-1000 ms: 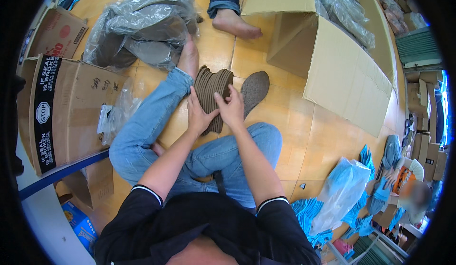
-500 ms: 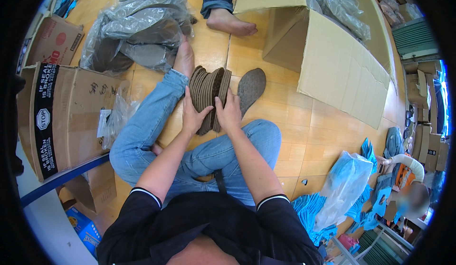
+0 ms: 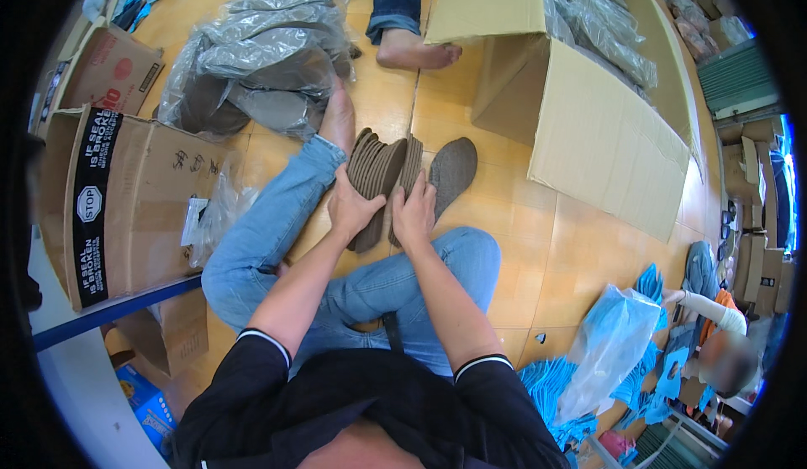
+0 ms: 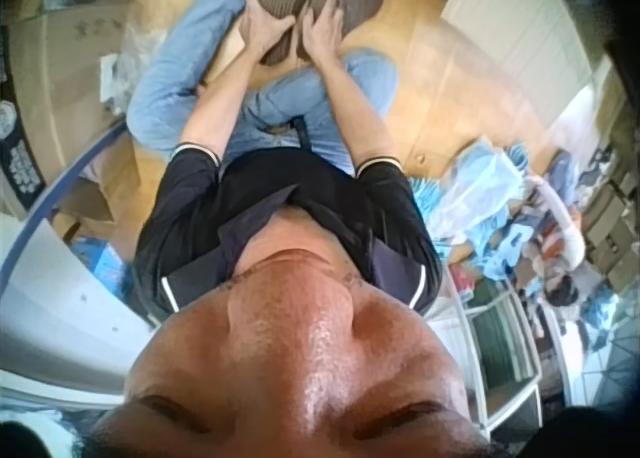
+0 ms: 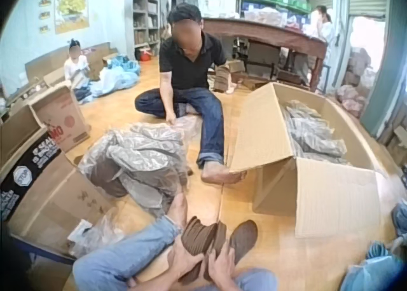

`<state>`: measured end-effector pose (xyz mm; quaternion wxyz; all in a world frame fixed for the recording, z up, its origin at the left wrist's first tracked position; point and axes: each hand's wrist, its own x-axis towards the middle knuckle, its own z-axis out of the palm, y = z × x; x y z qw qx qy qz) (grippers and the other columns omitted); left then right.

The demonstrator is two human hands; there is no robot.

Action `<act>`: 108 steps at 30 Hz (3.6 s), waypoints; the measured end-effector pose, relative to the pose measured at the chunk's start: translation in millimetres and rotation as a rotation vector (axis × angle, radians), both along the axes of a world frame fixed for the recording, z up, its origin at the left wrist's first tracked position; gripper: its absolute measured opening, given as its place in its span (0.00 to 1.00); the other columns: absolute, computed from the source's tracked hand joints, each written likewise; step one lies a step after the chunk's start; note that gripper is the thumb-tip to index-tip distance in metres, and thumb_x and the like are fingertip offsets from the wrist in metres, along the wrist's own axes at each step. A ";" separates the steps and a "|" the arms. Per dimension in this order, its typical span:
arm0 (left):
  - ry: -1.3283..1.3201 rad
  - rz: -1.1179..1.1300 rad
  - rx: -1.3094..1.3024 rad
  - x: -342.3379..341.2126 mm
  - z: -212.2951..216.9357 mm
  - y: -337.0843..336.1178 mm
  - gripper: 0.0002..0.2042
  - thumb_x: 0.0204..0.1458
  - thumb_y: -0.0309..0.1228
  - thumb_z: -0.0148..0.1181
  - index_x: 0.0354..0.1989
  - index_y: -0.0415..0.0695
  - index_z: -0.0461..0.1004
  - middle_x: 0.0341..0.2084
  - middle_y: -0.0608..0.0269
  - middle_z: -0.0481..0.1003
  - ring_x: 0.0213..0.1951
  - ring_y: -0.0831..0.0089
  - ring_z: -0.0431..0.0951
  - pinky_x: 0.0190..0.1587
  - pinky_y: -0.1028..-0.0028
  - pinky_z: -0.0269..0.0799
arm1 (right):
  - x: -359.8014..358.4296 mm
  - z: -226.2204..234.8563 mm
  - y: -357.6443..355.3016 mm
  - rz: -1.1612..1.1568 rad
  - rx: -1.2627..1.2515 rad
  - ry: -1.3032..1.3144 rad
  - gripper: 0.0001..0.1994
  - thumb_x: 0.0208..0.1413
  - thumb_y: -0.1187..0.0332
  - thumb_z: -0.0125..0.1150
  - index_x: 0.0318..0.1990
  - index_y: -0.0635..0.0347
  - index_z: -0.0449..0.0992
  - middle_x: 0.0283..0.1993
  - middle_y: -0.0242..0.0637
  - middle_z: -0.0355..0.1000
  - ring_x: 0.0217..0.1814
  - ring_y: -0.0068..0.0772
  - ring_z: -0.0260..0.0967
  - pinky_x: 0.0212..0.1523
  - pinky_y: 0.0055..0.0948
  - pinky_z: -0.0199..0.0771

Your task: The person sits on the floor and repeatedly picks up, inspects, and stacks brown shoe insoles. They handle the insoles one by one, turning them over to check the tread pattern, and place them into a neat pile on the floor.

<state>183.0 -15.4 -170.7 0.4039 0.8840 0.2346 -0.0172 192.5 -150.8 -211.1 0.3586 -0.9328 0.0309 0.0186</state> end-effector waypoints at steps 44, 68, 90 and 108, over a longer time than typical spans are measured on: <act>-0.442 -0.082 -1.141 -60.8 90.6 -1.2 0.25 0.57 0.24 0.54 0.62 0.39 0.56 0.55 0.57 0.67 0.55 0.72 0.68 0.59 0.72 0.63 | -31.7 142.5 -30.2 -0.113 1.868 0.582 0.25 0.60 0.56 0.51 0.60 0.61 0.63 0.54 0.40 0.69 0.53 0.35 0.68 0.56 0.36 0.67; -0.580 -0.082 -0.998 -79.9 97.5 18.4 0.34 0.53 0.22 0.57 0.65 0.40 0.45 0.57 0.55 0.61 0.59 0.70 0.63 0.62 0.69 0.58 | 12.9 54.4 -21.8 -0.154 0.297 -0.115 0.31 0.56 0.55 0.62 0.62 0.64 0.63 0.55 0.50 0.64 0.53 0.39 0.65 0.54 0.37 0.67; -0.501 0.305 -0.961 -90.6 80.2 41.4 0.15 0.62 0.31 0.53 0.55 0.39 0.65 0.46 0.59 0.74 0.47 0.74 0.73 0.52 0.72 0.69 | -52.2 114.3 46.1 -0.012 1.521 0.561 0.21 0.64 0.63 0.53 0.60 0.62 0.63 0.58 0.35 0.67 0.60 0.30 0.63 0.62 0.32 0.62; -0.308 -0.038 -0.904 -93.7 50.0 7.7 0.15 0.62 0.26 0.49 0.56 0.34 0.65 0.48 0.60 0.72 0.51 0.74 0.70 0.54 0.75 0.65 | -61.1 90.9 50.9 -0.019 1.021 0.265 0.24 0.64 0.62 0.54 0.62 0.64 0.60 0.57 0.40 0.67 0.57 0.27 0.64 0.57 0.26 0.64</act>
